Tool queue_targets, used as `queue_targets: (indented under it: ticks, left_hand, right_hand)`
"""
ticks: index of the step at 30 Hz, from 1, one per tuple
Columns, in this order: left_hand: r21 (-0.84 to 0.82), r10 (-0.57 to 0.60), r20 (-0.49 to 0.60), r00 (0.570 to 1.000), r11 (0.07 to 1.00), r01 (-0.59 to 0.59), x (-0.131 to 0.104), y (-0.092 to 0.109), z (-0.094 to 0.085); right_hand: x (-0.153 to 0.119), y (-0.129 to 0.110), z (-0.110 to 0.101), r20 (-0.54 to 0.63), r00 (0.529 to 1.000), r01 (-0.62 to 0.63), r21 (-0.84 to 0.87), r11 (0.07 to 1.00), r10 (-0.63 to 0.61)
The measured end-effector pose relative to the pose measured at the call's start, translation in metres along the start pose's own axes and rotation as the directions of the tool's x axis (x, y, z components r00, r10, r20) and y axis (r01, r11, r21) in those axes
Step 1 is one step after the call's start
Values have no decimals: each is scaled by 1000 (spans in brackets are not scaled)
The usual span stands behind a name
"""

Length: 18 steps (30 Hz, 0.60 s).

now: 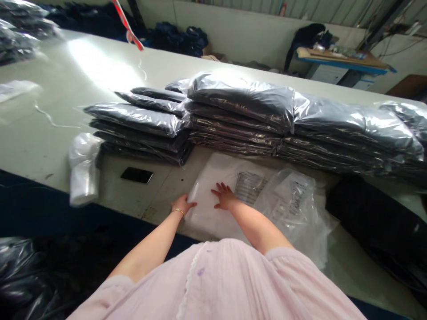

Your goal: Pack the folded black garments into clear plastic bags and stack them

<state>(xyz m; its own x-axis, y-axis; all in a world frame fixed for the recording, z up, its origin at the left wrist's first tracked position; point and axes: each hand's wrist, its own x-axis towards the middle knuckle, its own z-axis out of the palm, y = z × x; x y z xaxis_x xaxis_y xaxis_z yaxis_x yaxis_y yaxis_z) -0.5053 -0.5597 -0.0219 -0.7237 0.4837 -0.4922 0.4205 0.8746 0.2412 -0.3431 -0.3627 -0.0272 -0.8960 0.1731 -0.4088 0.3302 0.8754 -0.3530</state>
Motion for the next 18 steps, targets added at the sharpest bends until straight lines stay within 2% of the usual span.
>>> queue_targets:
  ticks: [6,11,14,16,18]
  left_hand:
    - [44,22,16,1000,999,-22,0,0,-4]
    - [11,77,5,997,997,-77,-2,-1,-2]
    - [-207,94,32,995,975,-86,3,-15,-5]
    - [-436,22,-53,998,899,-43,10,-34,-11]
    - [-613,-129,-185,974,790,-11,19,-58,-21]
  right_hand:
    - [0,-4,-2,9,1000,-10,-16,1000,10]
    - [-2,-17,-14,0,999,-48,-56,997,48]
    - [6,-39,-23,-154,986,-67,-52,996,59]
    - [20,-61,-28,-280,960,-23,-17,1000,18]
    - [42,-87,-31,-338,940,77,58,995,-53]
